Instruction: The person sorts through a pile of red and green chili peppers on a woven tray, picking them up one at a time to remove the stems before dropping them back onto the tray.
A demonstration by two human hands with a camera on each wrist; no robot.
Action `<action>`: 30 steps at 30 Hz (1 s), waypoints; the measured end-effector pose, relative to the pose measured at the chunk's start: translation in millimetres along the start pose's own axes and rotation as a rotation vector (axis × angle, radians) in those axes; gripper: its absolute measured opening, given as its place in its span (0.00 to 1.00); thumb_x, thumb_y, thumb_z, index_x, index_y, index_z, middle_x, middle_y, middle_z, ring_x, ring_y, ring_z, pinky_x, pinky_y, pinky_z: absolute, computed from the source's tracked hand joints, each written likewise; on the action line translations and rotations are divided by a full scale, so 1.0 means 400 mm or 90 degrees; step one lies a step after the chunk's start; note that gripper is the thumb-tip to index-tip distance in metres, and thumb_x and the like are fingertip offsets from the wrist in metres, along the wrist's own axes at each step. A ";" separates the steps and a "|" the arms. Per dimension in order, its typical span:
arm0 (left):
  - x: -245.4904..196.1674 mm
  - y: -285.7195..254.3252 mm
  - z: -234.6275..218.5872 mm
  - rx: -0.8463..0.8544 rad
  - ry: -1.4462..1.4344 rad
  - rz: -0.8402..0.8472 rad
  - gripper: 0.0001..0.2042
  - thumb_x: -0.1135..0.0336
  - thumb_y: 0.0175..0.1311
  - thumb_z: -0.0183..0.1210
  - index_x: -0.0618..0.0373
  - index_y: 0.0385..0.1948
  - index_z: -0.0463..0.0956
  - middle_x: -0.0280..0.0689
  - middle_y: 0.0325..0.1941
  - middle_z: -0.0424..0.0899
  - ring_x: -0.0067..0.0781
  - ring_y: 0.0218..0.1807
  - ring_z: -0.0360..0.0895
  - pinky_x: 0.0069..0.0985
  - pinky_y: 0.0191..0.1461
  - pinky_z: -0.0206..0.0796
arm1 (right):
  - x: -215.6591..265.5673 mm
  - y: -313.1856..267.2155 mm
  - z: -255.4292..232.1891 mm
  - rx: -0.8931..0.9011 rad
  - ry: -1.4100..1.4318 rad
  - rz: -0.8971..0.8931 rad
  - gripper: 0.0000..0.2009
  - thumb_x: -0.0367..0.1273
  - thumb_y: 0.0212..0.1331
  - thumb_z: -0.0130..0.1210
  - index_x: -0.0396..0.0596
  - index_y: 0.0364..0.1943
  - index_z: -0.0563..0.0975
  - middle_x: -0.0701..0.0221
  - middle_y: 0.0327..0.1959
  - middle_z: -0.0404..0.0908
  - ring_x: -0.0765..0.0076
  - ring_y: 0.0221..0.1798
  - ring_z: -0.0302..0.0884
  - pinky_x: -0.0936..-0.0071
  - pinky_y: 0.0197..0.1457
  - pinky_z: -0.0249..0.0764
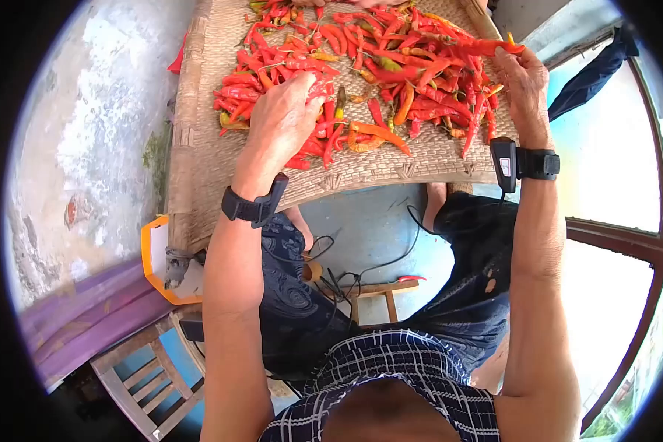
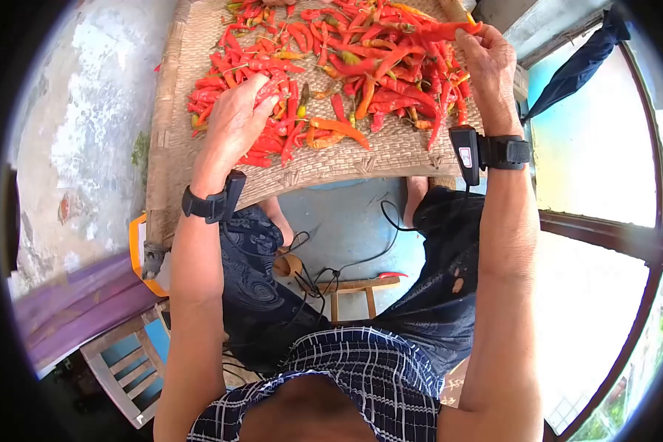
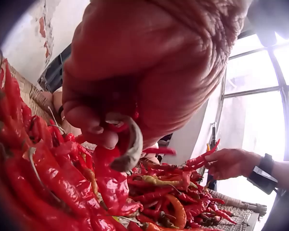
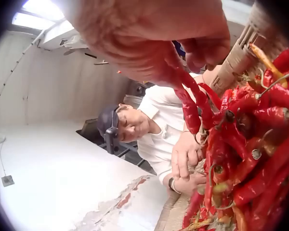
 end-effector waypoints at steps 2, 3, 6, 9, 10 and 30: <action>0.017 0.000 0.006 0.028 -0.006 -0.039 0.16 0.65 0.59 0.57 0.62 0.46 0.71 0.55 0.36 0.79 0.56 0.41 0.76 0.41 0.42 0.67 | 0.037 -0.001 -0.030 -0.088 -0.125 -0.108 0.19 0.36 0.55 0.58 0.40 0.48 0.76 0.68 0.33 0.82 0.77 0.31 0.77 0.78 0.38 0.71; 0.008 0.005 0.018 0.024 -0.014 -0.038 0.16 0.65 0.59 0.57 0.62 0.46 0.71 0.55 0.36 0.79 0.56 0.41 0.76 0.41 0.42 0.67 | 0.050 0.000 -0.036 -0.088 -0.132 -0.112 0.19 0.36 0.55 0.58 0.40 0.48 0.76 0.68 0.33 0.82 0.77 0.31 0.77 0.78 0.38 0.71; 0.009 0.003 0.015 0.018 -0.006 -0.034 0.15 0.65 0.59 0.57 0.63 0.44 0.71 0.55 0.35 0.79 0.56 0.40 0.76 0.41 0.41 0.67 | 0.104 -0.029 -0.023 -0.170 -0.254 -0.153 0.14 0.34 0.55 0.57 0.42 0.44 0.77 0.68 0.30 0.79 0.71 0.32 0.77 0.72 0.37 0.73; 0.009 0.000 0.006 -0.008 -0.007 -0.008 0.14 0.65 0.59 0.57 0.62 0.44 0.71 0.55 0.35 0.78 0.57 0.40 0.76 0.41 0.40 0.67 | 0.251 -0.108 0.015 -0.341 -0.561 -0.371 0.21 0.35 0.56 0.58 0.44 0.55 0.72 0.63 0.35 0.76 0.61 0.38 0.75 0.69 0.43 0.72; 0.006 0.001 0.002 -0.010 0.004 0.001 0.14 0.65 0.59 0.57 0.62 0.44 0.71 0.55 0.34 0.78 0.57 0.39 0.75 0.42 0.40 0.67 | 0.285 -0.128 0.051 -0.323 -0.582 -0.427 0.20 0.35 0.55 0.58 0.48 0.54 0.73 0.62 0.38 0.76 0.58 0.41 0.75 0.66 0.44 0.72; -0.014 -0.010 -0.034 -0.057 0.001 0.058 0.10 0.68 0.59 0.57 0.61 0.37 0.69 0.53 0.27 0.76 0.58 0.34 0.74 0.44 0.33 0.64 | 0.210 -0.154 0.305 0.032 -0.524 -0.439 0.06 0.31 0.53 0.55 0.45 0.32 0.74 0.61 0.33 0.75 0.50 0.40 0.74 0.58 0.41 0.74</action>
Point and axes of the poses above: each hand's wrist, its own y-axis towards the middle knuckle, its own z-axis out of the palm, x = y × z, the point moved 10 cm from there along y, towards the middle knuckle
